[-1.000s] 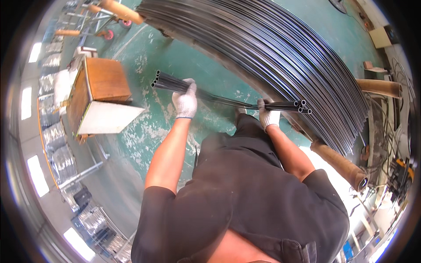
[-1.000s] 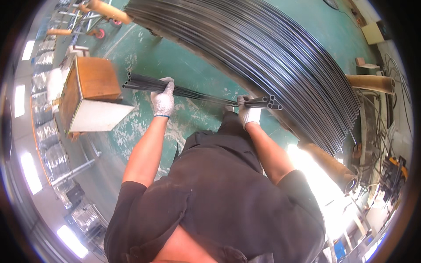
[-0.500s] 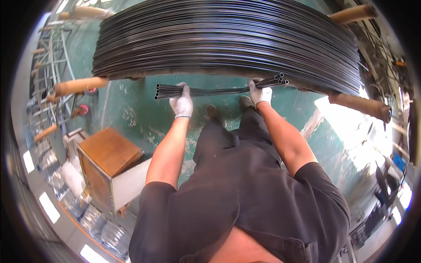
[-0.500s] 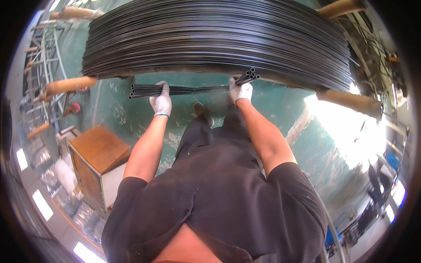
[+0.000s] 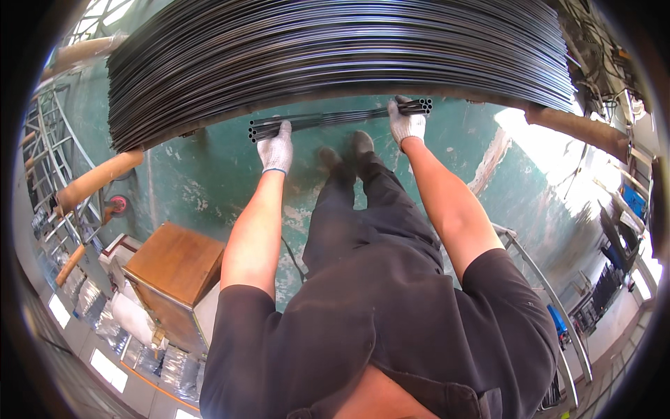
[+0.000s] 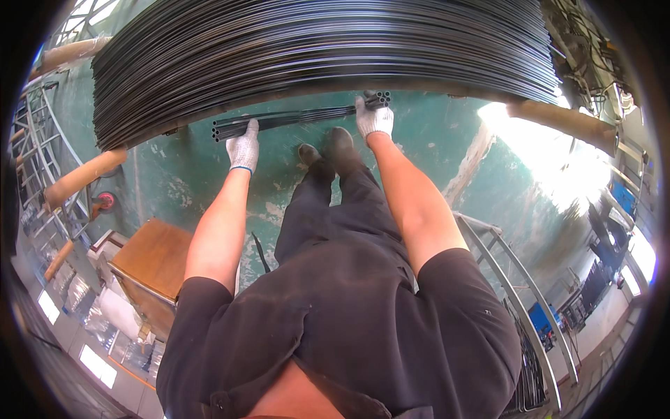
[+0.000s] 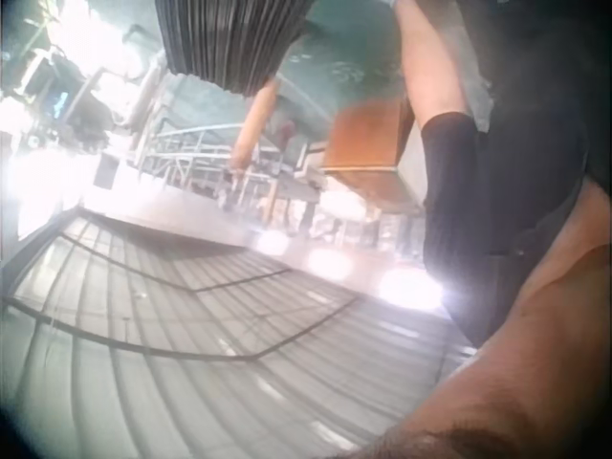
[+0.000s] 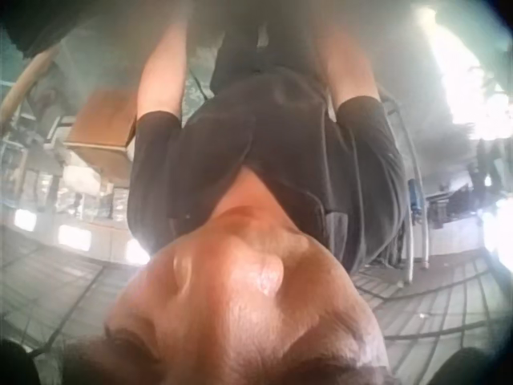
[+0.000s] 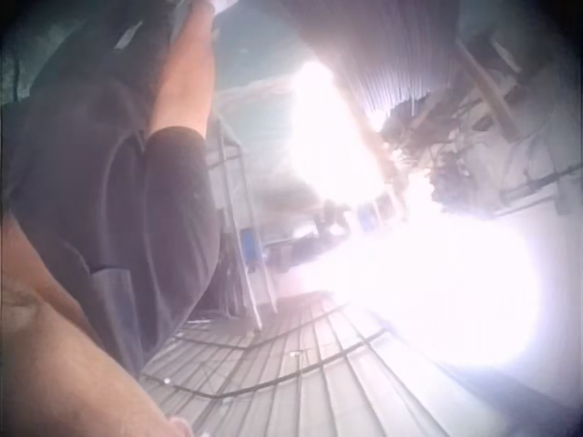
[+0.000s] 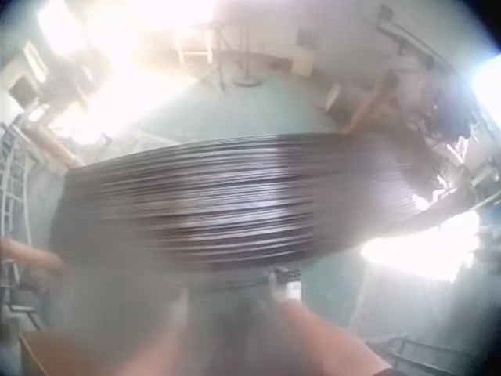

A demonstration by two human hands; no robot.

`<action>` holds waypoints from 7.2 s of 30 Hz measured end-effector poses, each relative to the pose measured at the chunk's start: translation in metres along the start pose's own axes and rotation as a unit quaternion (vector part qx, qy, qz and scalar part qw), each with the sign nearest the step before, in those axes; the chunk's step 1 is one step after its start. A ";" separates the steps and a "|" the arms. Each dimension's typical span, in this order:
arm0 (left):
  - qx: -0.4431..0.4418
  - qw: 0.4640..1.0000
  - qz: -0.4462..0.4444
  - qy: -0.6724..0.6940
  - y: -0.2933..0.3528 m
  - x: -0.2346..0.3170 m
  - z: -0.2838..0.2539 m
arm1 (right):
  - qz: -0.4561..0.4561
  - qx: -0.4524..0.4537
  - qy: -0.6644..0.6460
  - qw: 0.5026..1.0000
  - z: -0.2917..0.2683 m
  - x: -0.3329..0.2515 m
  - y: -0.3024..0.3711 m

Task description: The person measures and bends metal rods using a manual bending jig and a hydraulic bending machine. They repeatedly measure rods on a wooden table, bend them by hand, and then use the hydraulic machine to bend multiple rods at once. The bent rods are stacked on the floor.

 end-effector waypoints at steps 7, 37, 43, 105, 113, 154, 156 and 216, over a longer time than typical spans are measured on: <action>0.039 0.997 -0.013 -0.062 -0.012 0.014 0.003 | 0.033 0.008 0.065 0.997 -0.021 -0.009 0.000; 0.184 0.915 -0.113 0.341 0.156 -0.101 -0.245 | -0.330 -0.172 -0.217 0.902 -0.042 -0.502 0.075; 0.369 0.802 -0.067 0.466 0.184 -0.155 -0.370 | -0.430 -0.349 -0.312 0.772 0.107 -0.559 0.235; 0.458 0.655 -0.596 0.080 0.234 -0.628 -0.743 | -0.805 -0.563 0.179 0.045 0.923 -0.687 0.985; 0.473 0.617 -0.627 0.047 0.206 -0.635 -0.735 | -0.772 -0.628 0.090 -0.047 0.919 -0.667 0.940; 0.412 0.665 -0.620 0.060 0.204 -0.635 -0.723 | -0.775 -0.607 0.176 -0.008 0.913 -0.664 0.916; 0.410 0.667 -0.619 0.063 0.204 -0.636 -0.723 | -0.774 -0.609 0.171 -0.009 0.912 -0.664 0.917; 0.454 0.698 -0.552 0.042 0.208 -0.642 -0.740 | -0.771 -0.619 0.144 0.036 0.892 -0.670 0.923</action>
Point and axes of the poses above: each hand's wrist, its own y-axis away from the middle knuckle, its own z-axis out of the palm, x = y × z, the point moved 1 cm from there along -y, towards the middle knuckle, and after that the axes turned 8 degrees about -y, right-handed, at the moved point
